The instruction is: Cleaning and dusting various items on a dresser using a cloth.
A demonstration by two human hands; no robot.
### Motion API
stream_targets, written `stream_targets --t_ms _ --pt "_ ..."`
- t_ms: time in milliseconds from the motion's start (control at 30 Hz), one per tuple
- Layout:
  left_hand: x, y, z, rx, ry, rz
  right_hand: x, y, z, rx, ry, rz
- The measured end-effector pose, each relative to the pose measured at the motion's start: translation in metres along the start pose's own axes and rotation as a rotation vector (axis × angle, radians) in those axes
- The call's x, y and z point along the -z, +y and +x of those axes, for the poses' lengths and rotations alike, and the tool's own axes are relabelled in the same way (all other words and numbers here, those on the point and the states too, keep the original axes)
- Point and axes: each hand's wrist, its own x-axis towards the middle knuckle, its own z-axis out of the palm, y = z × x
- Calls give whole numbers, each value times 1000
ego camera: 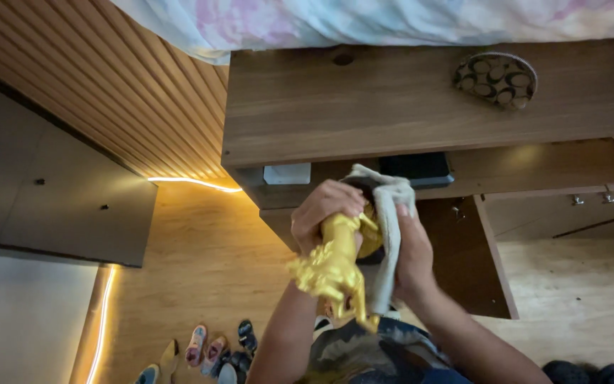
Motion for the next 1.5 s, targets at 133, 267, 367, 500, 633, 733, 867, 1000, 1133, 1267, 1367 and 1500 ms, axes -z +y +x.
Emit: stream_targets --t_ms 133,267,367,500,633,733,867,1000,1133,1267,1367,1500 --pt "-2 -17 -1 21 -23 18 26 8 26 -57 57 -24" --pt "-4 -34 0 55 -135 93 0 -35 44 -194 65 -182" --pt "-11 -40 3 77 -168 131 14 -21 50 -102 -20 -129" --pt "-20 -42 14 107 -13 283 6 4 25 105 123 -76" --pt "-28 -36 14 97 78 410 39 25 50 -17 140 -75" --pt "-29 -52 7 84 115 430 15 -6 49 88 104 -278" --pt "-22 -27 31 80 22 528 17 -15 64 136 88 -169" --pt "-32 -2 45 271 -43 588 38 2 78 205 113 -13" --pt "-50 -30 29 358 276 487 -22 -14 29 461 113 103" --pt "-54 -7 42 344 387 340 -6 -1 40 763 -95 -49" --pt "-50 23 62 267 260 352 -4 -32 59 798 -36 -195" --pt "-50 56 95 319 34 441 -13 -83 85 846 24 -466"
